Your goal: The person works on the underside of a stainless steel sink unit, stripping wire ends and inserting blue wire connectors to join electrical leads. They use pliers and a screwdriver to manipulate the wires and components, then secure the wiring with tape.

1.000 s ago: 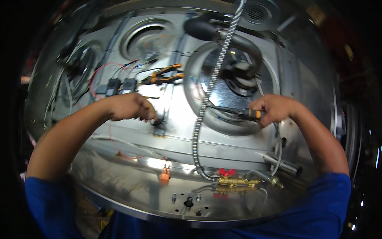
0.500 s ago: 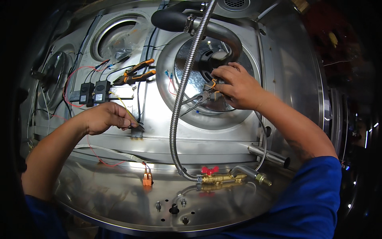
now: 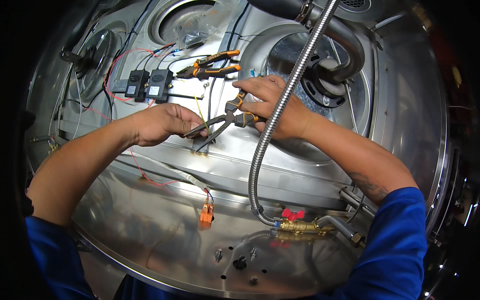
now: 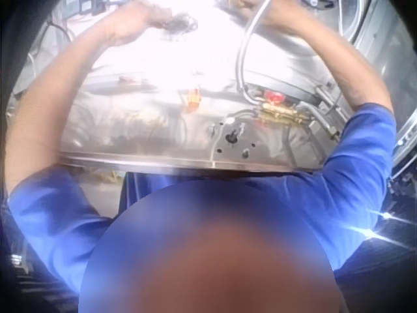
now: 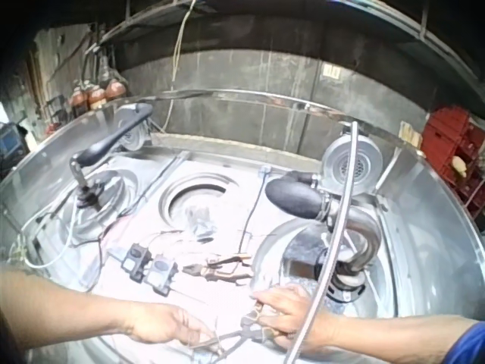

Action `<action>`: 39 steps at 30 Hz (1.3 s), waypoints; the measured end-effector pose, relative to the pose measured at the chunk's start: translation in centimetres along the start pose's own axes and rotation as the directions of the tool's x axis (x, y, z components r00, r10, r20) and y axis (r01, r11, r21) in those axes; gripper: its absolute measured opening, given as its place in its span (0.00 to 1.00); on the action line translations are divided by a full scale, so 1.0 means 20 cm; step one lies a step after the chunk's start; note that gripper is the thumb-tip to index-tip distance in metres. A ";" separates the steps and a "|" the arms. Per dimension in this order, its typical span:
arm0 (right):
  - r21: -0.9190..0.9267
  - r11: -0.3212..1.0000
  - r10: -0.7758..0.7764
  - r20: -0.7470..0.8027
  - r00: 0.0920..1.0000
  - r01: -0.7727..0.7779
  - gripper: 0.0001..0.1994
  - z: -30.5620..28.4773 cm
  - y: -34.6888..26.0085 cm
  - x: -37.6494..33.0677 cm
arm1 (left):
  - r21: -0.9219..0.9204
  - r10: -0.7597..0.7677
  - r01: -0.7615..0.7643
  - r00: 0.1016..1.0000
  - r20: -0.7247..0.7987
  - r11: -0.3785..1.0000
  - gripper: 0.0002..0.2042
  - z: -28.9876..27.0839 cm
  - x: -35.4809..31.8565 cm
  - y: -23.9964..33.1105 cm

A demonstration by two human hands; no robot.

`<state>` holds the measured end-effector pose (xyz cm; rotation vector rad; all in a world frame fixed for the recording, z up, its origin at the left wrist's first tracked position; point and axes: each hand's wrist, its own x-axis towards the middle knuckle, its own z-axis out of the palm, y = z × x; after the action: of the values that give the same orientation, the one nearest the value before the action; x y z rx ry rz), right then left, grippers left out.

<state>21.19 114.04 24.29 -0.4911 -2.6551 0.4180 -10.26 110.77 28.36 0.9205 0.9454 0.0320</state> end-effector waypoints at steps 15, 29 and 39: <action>-0.012 0.981 -0.194 -0.148 0.970 0.194 0.27 0.08 -0.03 0.14 | 0.058 0.046 -0.048 0.998 0.039 0.997 0.15 -0.02 0.03 -0.03; -0.153 0.909 -0.405 -0.090 0.910 0.389 0.10 0.06 0.00 0.21 | 0.336 0.029 -0.014 0.999 -0.039 0.942 0.10 0.04 0.02 0.04; -0.256 0.877 -0.437 -0.077 0.896 0.406 0.07 0.04 -0.03 0.24 | 0.374 0.021 0.023 0.994 -0.111 0.927 0.12 0.06 0.01 0.07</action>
<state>16.54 115.18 25.44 0.0097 -2.5909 -0.0613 -8.80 110.84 29.47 1.2827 1.0781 -0.1026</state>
